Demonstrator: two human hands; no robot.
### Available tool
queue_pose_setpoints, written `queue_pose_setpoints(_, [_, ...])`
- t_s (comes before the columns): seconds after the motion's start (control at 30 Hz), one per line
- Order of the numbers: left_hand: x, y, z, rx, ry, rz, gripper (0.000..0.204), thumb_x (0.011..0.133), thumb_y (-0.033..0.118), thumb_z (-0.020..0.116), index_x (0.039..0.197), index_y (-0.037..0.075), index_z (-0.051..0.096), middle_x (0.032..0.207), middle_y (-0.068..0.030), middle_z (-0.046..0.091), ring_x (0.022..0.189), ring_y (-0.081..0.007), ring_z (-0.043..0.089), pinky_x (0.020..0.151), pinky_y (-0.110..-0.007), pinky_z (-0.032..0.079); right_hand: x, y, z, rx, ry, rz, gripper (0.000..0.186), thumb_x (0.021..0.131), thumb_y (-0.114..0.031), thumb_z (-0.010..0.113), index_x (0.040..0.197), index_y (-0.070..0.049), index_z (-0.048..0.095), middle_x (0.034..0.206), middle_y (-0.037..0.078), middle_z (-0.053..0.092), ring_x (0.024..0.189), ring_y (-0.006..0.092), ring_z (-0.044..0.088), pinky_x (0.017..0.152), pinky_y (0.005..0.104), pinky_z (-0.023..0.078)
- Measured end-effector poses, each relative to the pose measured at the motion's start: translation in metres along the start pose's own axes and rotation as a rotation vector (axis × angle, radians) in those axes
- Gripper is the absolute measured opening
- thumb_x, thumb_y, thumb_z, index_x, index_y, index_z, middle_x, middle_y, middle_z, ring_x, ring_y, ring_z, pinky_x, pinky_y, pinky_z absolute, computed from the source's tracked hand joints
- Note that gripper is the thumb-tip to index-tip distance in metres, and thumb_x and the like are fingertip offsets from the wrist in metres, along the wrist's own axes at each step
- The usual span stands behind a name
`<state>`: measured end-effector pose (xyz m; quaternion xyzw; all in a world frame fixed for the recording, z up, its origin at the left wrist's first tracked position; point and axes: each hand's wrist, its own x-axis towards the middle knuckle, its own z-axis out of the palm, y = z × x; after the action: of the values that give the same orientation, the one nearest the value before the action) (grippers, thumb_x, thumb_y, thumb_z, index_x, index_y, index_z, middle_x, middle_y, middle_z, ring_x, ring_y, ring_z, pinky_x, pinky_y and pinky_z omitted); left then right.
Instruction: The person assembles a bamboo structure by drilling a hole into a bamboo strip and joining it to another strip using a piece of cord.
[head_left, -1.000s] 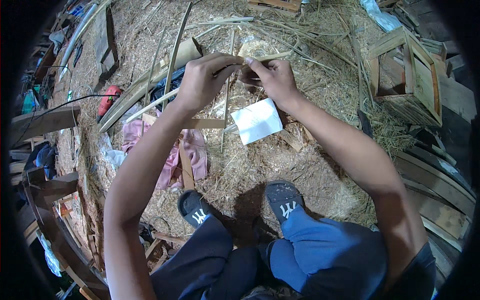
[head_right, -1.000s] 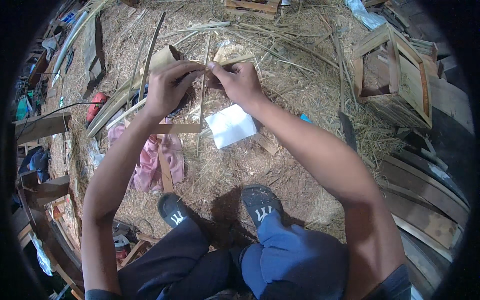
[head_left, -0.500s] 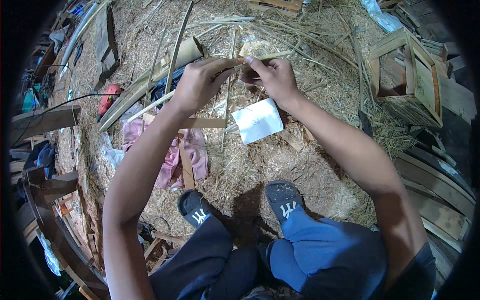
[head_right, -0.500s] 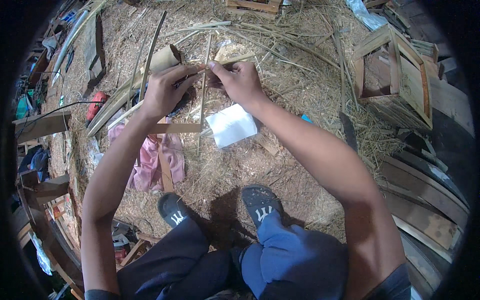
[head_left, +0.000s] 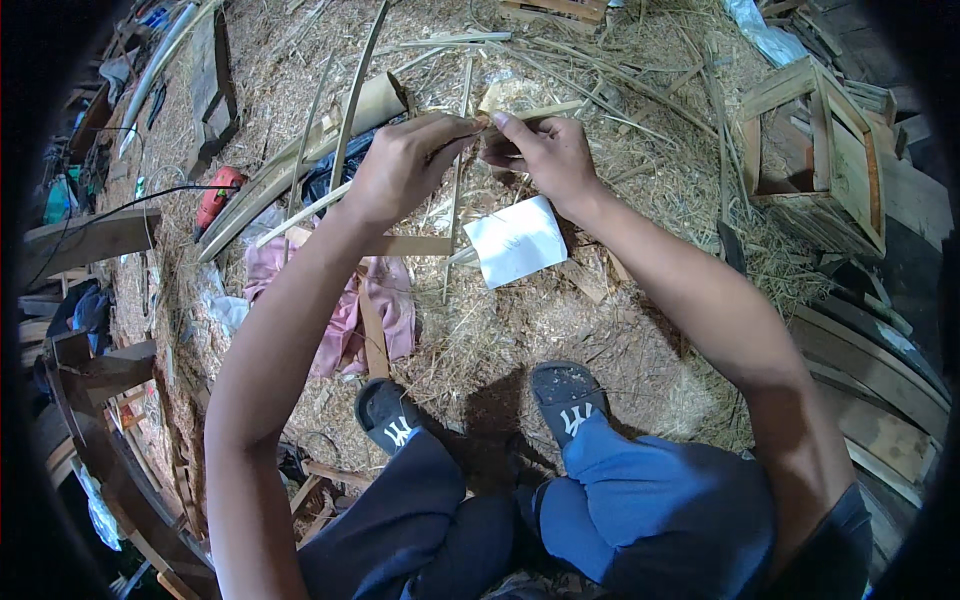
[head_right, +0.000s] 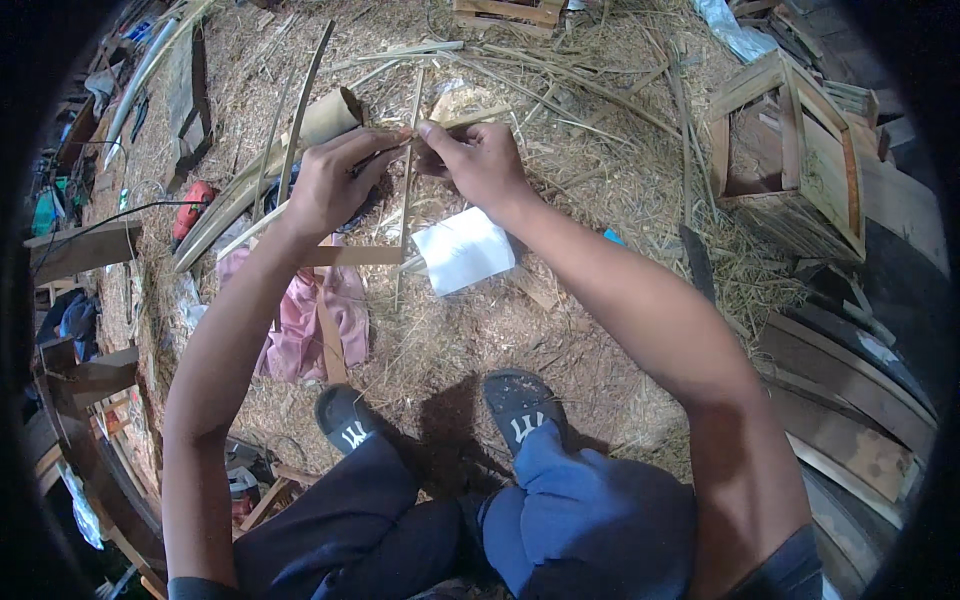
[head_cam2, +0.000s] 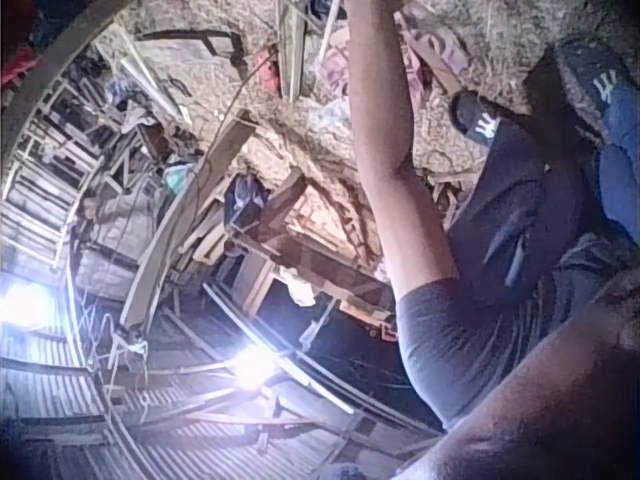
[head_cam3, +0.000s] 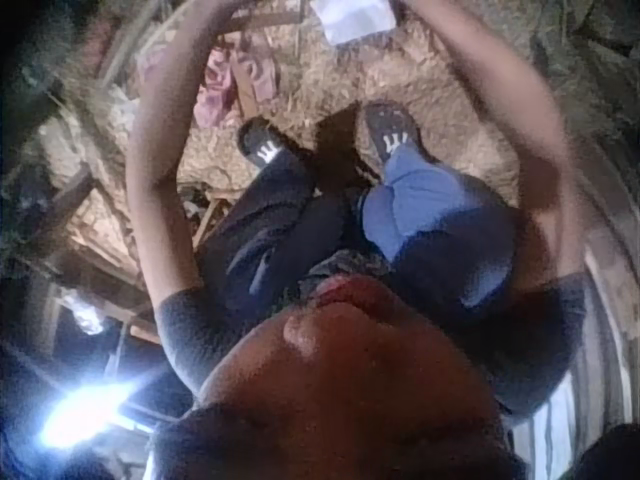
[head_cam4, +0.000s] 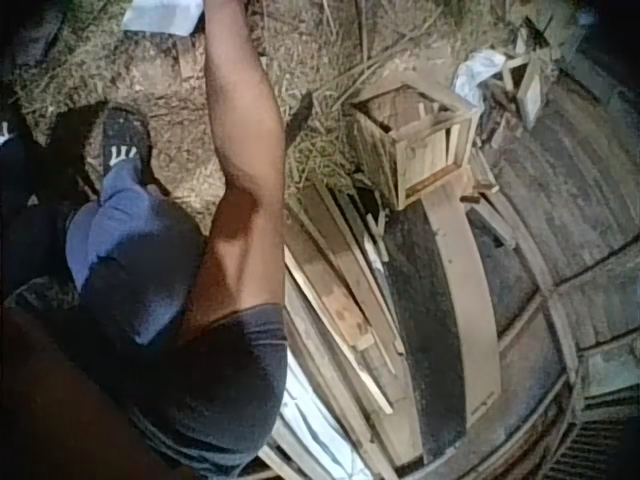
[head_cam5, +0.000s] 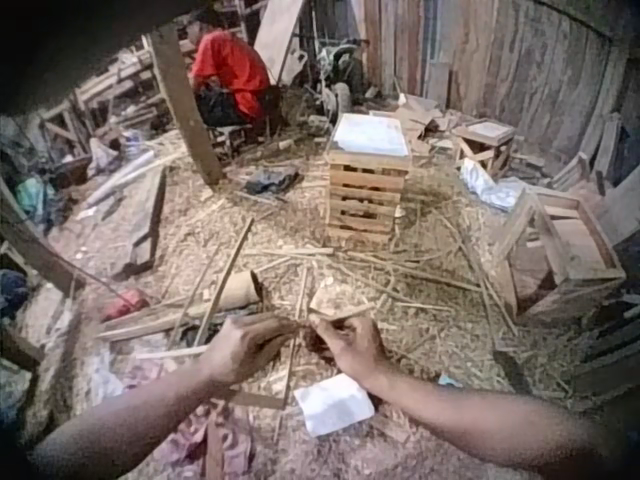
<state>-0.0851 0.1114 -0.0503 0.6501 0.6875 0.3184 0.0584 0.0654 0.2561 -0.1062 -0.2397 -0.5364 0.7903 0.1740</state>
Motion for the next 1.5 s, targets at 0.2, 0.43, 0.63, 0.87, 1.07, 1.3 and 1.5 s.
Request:
queue_pose_setpoints(0.2, [-0.003,-0.001,0.0,-0.014,0.023,0.034,0.028,0.089,-0.001,0.069,0.116,0.001,0.071,0.102,-0.0152,0.072,0.089,-0.0308,0.072,0.078,-0.037,0.057,0.001,0.002,0.002,-0.061,0.011,-0.005,0.029,0.102,-0.021,0.063,0.107,0.007,0.069,0.096,0.015,0.073,0.088,0.0215,0.074,0.083,0.0379,0.064])
queue_pose_setpoints(0.43, [-0.001,0.001,0.001,-0.051,0.003,0.031,0.025,0.089,-0.002,0.069,0.114,0.0,0.071,0.102,-0.0161,0.071,0.09,-0.0319,0.071,0.078,-0.037,0.057,0.0,0.002,-0.002,-0.052,-0.011,-0.007,0.03,0.102,-0.021,0.063,0.108,0.007,0.069,0.096,0.015,0.073,0.088,0.0219,0.074,0.083,0.0377,0.064])
queue_pose_setpoints(0.63, [-0.003,0.006,-0.002,-0.067,0.015,0.035,0.025,0.089,0.0,0.069,0.114,0.0,0.071,0.104,-0.0165,0.072,0.092,-0.0326,0.072,0.08,-0.038,0.058,-0.001,0.002,0.001,-0.009,-0.027,-0.013,0.032,0.102,-0.022,0.062,0.111,0.008,0.069,0.098,0.014,0.073,0.089,0.0202,0.073,0.082,0.036,0.063])
queue_pose_setpoints(0.87, [-0.005,0.005,-0.004,-0.008,-0.008,0.058,0.025,0.09,0.003,0.069,0.114,0.0,0.07,0.101,-0.0163,0.071,0.087,-0.0336,0.072,0.074,-0.039,0.059,-0.003,0.003,0.002,-0.041,-0.02,0.007,0.031,0.102,-0.022,0.063,0.114,0.006,0.069,0.101,0.014,0.073,0.087,0.0212,0.074,0.079,0.035,0.063])
queue_pose_setpoints(1.07, [-0.014,0.002,-0.004,0.003,0.0,0.044,0.026,0.088,0.002,0.071,0.114,0.0,0.071,0.101,-0.0152,0.071,0.087,-0.032,0.072,0.074,-0.038,0.058,-0.008,0.002,0.009,-0.064,0.01,-0.041,0.027,0.1,-0.022,0.067,0.099,0.005,0.072,0.089,0.009,0.074,0.078,0.0141,0.072,0.065,0.0256,0.06])
queue_pose_setpoints(1.3, [-0.006,0.006,-0.001,-0.084,0.049,-0.032,0.018,0.09,0.007,0.07,0.106,0.002,0.071,0.093,-0.0151,0.07,0.081,-0.0355,0.07,0.07,-0.041,0.057,-0.007,-0.002,0.007,-0.037,0.004,-0.076,0.028,0.1,-0.024,0.067,0.102,0.003,0.072,0.087,0.009,0.074,0.075,0.0126,0.073,0.06,0.0222,0.056])
queue_pose_setpoints(1.5, [-0.006,0.002,0.0,-0.067,0.048,0.017,0.017,0.091,0.007,0.069,0.107,0.002,0.07,0.092,-0.0162,0.069,0.08,-0.036,0.07,0.069,-0.041,0.056,-0.003,0.002,0.003,-0.027,0.01,-0.013,0.029,0.099,-0.025,0.068,0.102,0.003,0.072,0.087,0.009,0.074,0.076,0.013,0.073,0.06,0.023,0.056])
